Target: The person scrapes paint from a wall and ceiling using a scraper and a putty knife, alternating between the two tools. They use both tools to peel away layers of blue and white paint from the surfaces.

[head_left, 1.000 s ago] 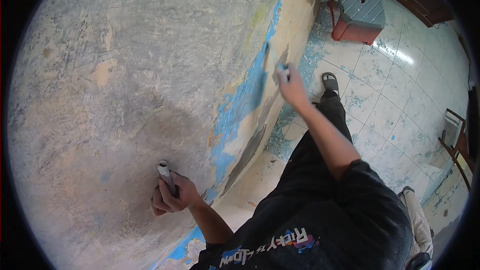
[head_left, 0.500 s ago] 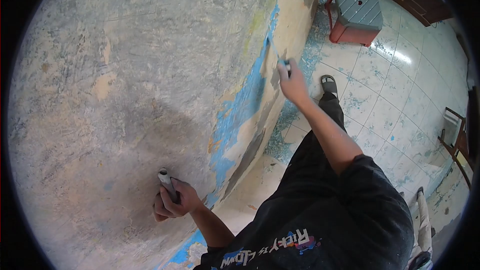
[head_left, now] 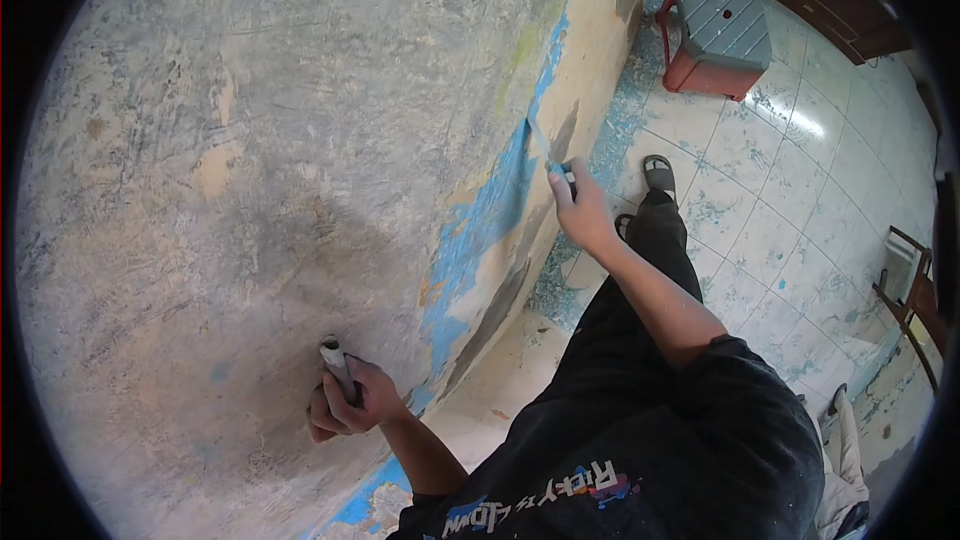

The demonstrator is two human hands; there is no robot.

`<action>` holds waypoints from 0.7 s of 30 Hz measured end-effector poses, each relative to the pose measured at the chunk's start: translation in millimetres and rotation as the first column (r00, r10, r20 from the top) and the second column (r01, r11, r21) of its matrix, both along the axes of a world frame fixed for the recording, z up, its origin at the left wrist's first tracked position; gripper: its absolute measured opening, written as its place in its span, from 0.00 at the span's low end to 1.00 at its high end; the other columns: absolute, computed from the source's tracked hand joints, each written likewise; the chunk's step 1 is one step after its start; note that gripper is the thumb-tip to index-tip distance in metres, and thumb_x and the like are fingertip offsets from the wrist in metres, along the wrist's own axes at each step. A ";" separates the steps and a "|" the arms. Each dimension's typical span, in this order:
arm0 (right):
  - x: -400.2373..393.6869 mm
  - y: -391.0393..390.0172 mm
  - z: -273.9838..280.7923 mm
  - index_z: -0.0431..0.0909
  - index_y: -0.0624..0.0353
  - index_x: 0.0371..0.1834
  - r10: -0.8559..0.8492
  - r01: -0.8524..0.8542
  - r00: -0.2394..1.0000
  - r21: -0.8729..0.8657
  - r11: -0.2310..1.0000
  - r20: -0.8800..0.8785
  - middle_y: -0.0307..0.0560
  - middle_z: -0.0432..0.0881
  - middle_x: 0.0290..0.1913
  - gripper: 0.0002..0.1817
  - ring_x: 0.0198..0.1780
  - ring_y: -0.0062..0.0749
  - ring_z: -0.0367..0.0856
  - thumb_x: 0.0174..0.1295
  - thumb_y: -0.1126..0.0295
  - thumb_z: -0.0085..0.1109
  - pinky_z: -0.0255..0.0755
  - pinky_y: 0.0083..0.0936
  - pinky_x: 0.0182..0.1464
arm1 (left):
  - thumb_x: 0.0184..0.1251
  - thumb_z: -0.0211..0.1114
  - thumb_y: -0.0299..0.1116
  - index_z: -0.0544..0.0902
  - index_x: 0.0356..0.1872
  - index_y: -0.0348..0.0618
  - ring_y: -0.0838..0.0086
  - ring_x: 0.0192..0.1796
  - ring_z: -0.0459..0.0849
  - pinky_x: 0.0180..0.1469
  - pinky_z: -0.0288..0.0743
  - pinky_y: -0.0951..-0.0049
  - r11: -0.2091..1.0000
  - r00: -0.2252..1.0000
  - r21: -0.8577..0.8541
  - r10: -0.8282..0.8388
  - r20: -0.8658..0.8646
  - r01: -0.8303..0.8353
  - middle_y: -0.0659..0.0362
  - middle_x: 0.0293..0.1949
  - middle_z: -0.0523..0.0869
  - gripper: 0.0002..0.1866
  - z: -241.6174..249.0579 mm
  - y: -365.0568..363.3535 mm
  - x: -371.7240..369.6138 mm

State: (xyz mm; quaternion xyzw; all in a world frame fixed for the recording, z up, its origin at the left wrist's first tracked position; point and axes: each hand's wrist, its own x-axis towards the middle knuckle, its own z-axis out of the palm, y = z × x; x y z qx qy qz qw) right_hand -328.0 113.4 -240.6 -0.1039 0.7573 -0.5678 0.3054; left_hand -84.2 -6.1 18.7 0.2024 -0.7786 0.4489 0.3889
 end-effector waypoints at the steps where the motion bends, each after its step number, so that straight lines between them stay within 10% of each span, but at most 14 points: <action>1: -7.4 -2.6 -1.0 0.71 0.63 0.48 -0.006 0.005 1.000 0.015 1.000 0.017 0.63 0.84 0.35 0.17 0.39 0.63 0.84 0.74 0.57 0.52 0.74 0.48 0.41 | 0.60 0.77 0.43 0.85 0.41 0.47 0.68 0.40 0.73 0.47 0.60 0.61 1.000 1.000 -0.001 -0.002 0.000 0.002 0.65 0.33 0.82 0.16 0.4 1.1 1.1; 21: 30.3 13.2 16.6 0.71 0.63 0.52 0.064 -0.062 0.992 -0.023 0.998 0.107 0.64 0.82 0.29 0.18 0.36 0.66 0.83 0.73 0.57 0.54 0.73 0.49 0.39 | 0.59 0.77 0.42 0.85 0.42 0.48 0.67 0.42 0.72 0.48 0.59 0.61 0.999 0.999 0.009 0.031 0.016 -0.031 0.65 0.35 0.80 0.15 -0.3 1.7 4.6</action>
